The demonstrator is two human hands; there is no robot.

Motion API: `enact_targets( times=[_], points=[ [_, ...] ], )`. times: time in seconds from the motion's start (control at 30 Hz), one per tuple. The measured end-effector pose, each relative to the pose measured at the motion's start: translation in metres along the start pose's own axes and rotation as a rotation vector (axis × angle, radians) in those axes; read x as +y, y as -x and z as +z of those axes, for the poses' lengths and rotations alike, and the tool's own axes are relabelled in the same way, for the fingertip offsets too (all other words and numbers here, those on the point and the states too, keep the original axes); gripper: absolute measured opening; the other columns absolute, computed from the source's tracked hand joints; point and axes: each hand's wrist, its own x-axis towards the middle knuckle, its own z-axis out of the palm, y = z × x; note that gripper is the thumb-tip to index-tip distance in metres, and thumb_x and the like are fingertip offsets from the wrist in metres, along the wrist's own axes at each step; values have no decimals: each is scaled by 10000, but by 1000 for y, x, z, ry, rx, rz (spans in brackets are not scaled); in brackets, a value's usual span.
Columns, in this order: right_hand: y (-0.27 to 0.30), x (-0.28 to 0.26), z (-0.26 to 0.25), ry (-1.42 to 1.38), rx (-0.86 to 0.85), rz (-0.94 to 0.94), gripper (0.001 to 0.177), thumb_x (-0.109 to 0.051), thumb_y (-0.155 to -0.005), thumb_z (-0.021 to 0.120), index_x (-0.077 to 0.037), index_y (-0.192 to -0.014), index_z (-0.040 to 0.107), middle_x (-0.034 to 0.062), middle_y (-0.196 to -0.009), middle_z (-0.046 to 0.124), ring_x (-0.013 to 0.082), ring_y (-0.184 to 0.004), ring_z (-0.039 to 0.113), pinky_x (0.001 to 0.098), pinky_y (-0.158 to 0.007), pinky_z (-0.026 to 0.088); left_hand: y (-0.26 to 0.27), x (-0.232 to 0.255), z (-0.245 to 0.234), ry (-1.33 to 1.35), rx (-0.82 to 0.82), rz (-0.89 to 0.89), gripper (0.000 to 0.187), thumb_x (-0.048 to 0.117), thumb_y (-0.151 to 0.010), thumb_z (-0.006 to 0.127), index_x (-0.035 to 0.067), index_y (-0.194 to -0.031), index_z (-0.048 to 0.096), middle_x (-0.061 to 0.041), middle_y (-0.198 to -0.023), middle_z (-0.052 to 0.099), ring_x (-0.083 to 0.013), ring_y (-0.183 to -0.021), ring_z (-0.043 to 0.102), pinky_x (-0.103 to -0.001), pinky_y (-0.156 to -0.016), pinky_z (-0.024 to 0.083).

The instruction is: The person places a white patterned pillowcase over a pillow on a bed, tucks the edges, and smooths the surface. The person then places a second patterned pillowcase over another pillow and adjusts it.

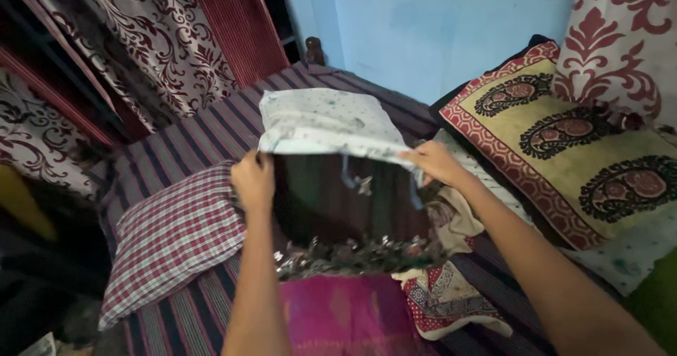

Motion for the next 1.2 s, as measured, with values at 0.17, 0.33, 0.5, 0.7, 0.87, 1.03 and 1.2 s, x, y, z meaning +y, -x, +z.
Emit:
enact_targets(
  times=[0.17, 0.33, 0.5, 0.7, 0.87, 1.03, 1.2],
  points=[
    [38, -33, 8, 308, -409, 72, 637, -596, -892, 731, 40, -910, 749, 127, -632, 678, 221, -517, 647, 402, -562, 556, 44, -54, -48, -572, -400, 204, 251, 300, -910, 630, 94, -903, 774, -202, -919, 744, -425, -868, 736, -548, -763, 588],
    [75, -27, 14, 732, -137, -175, 470, -524, -827, 718, -152, -1114, 720, 189, -919, 726, 381, -882, 714, 517, -740, 577, 52, -75, -33, -639, -518, 118, 288, 333, -850, 658, 107, -1003, 750, -153, -1056, 751, -377, -964, 737, -519, -799, 603],
    [69, 9, 19, 926, -124, 0, 449, -434, -907, 605, -156, -1260, 606, 162, -1088, 738, 370, -1013, 721, 524, -843, 585, 60, -78, 17, -615, -524, -26, 297, 257, -961, 532, 143, -1170, 711, -146, -1176, 731, -388, -1047, 728, -534, -851, 594],
    [44, 96, 66, 558, -108, 172, 380, -276, -890, 579, -89, -1213, 651, 224, -1103, 719, 394, -1033, 707, 515, -880, 559, 72, -97, 53, -457, -749, -374, 429, 301, -942, 507, 172, -1334, 625, -187, -1366, 600, -400, -1208, 612, -565, -990, 511],
    [39, 135, 113, 118, -40, 182, 343, -184, -907, 576, 21, -1152, 702, 221, -1015, 694, 355, -947, 657, 521, -841, 525, 86, -130, 49, -159, -986, -784, 627, 504, -982, 403, 104, -1459, 476, -220, -1412, 542, -408, -1176, 597, -611, -1045, 444],
    [63, 131, 108, -213, -28, 403, 312, -178, -943, 545, 0, -1144, 704, 185, -1015, 712, 316, -924, 675, 473, -825, 544, 96, -161, 64, 324, -1145, -1198, 851, 696, -1002, 301, 56, -1559, 358, -214, -1445, 504, -396, -1092, 613, -667, -1073, 374],
    [56, 89, 66, -638, -8, 437, 291, -172, -979, 514, -20, -1136, 706, 150, -1014, 730, 277, -901, 692, 426, -809, 562, 79, -163, 44, 665, -948, -951, 591, 416, -976, 425, 13, -1385, 565, -245, -1262, 683, -372, -1025, 708, -560, -916, 571]
  ],
)
